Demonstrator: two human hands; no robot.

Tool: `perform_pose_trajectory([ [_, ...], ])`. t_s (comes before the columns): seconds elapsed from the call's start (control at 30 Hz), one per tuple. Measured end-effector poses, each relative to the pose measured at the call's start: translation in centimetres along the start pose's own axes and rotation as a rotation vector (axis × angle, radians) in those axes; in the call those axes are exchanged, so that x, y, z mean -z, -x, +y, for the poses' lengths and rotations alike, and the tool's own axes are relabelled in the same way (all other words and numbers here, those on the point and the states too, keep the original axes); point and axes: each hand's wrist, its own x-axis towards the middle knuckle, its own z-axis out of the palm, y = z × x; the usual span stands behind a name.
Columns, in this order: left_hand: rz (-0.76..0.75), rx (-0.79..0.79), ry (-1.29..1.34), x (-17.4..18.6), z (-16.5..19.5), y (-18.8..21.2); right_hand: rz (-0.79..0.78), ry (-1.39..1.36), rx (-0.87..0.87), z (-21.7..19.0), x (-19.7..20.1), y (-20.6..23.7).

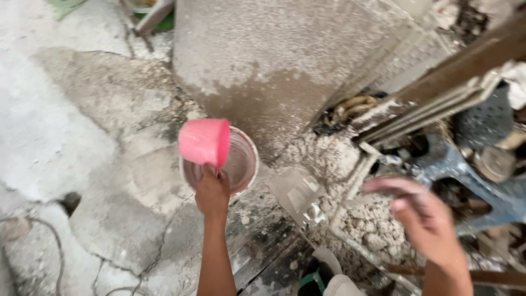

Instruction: The person fills a bucket with water from a tap, then scoops gypsum powder from a bag into the bucket and mixes it by hand. The person handles a bucket, a pink cup, a bag of gypsum, and a decorative molding piece.

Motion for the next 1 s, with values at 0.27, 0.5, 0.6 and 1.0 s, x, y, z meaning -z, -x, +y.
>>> perform_pose_trajectory([
  [0.27,-0.91,-0.172,0.405,0.7,12.3,3.5,0.231,0.671,-0.039,0.4,3.5,1.2],
  [0.5,-0.943,-0.228,0.564,-1.7,17.2,10.5,0.365,0.591,-0.051,3.1,2.8,-1.6],
  [0.6,-0.948,-0.224,0.549,-2.1,17.8,11.4,0.436,0.669,-0.176,4.0,2.3,-4.2],
  [1.0,-0.953,-0.144,0.567,-1.6,18.0,9.7,0.446,0.994,-0.203,3.7,1.3,-5.7],
])
